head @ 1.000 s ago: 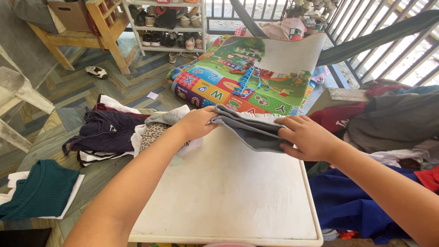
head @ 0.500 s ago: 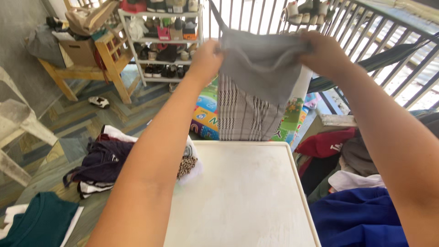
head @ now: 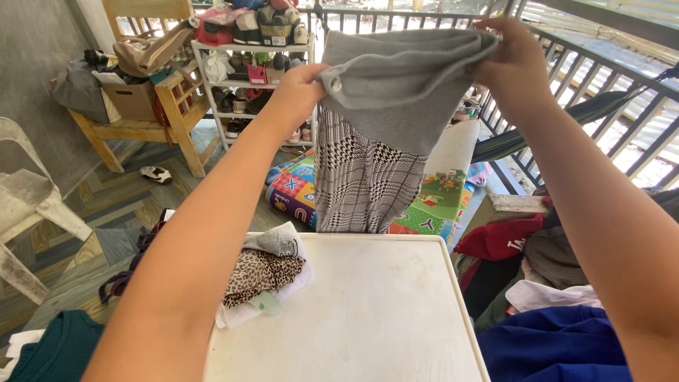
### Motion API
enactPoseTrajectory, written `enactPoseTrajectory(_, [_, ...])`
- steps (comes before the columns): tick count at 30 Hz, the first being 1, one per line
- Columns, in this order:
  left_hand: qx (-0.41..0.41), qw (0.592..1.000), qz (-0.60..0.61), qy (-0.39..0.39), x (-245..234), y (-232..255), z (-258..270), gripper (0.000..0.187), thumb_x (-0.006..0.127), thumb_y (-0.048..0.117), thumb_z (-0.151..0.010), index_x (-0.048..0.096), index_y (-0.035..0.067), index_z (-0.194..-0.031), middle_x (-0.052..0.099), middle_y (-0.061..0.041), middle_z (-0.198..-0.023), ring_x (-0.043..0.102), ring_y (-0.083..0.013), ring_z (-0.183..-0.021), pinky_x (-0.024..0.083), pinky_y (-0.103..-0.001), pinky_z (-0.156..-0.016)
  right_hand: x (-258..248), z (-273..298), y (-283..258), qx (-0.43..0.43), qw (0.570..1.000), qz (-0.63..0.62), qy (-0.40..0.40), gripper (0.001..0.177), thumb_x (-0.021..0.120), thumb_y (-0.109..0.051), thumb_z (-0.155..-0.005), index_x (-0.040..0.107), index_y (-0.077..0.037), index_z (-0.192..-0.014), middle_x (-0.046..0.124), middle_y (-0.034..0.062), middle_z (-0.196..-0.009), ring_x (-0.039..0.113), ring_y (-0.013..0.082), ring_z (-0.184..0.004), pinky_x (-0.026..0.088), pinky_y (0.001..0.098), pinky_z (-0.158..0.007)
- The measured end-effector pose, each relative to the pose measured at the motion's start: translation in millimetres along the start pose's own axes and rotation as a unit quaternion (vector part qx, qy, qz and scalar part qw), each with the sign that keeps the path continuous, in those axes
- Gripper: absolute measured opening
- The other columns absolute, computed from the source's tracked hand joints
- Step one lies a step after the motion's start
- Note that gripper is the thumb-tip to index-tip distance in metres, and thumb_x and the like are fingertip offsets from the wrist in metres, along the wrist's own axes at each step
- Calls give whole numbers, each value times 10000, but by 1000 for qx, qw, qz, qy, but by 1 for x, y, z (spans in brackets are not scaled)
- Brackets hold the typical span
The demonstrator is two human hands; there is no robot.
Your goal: The person folds various clothing items including a white shirt, a dark green top, and a black-and-white patterned garment on a small white table.
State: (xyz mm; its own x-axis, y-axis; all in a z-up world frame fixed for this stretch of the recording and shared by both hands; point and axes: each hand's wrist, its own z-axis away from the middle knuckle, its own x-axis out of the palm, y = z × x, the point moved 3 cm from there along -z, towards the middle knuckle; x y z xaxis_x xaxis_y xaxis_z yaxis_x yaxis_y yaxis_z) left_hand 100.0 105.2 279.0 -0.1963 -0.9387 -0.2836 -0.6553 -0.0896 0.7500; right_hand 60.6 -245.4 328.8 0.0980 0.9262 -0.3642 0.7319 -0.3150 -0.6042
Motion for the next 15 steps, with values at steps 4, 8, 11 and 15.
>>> enactPoseTrajectory(4, [-57, 993, -23, -99, 1, 14, 76, 236, 680, 129, -906, 709, 87, -1136, 656, 15, -1012, 644, -109, -933, 557, -278, -824, -9, 77, 7, 323, 943, -20, -72, 357, 615, -117, -963, 639, -58, -1314, 711, 102, -1126, 679, 181, -982, 546, 321, -884])
enactPoseTrajectory(8, [-190, 909, -223, -296, 35, 13, 240, 414, 654, 40, -728, 724, 196, -1105, 724, -3, -972, 692, -214, -864, 550, -372, -756, 5, 198, -36, 173, 864, 120, -458, 792, 780, -52, -610, 672, -95, -1394, 690, 45, -1338, 630, 178, -1218, 527, 334, -1006])
enactPoseTrajectory(11, [36, 899, -131, -417, 98, 12, 349, 205, 628, 68, -819, 682, 105, -1014, 686, -74, -1036, 663, -252, -1107, 206, -550, -1170, 31, 264, -68, 240, 749, 2, -618, 282, 736, -81, -744, 686, -35, -1017, 751, 49, -909, 705, 141, -853, 554, 301, -780])
enactPoseTrajectory(15, [30, 858, -159, -488, 141, -26, 403, 236, 648, 128, -890, 647, 127, -1126, 670, -101, -1066, 662, -247, -1089, 398, -481, -1075, 45, 300, -70, 308, 694, -79, -646, 214, 723, -103, -826, 594, 15, -947, 542, 91, -837, 530, 148, -841, 453, 338, -743])
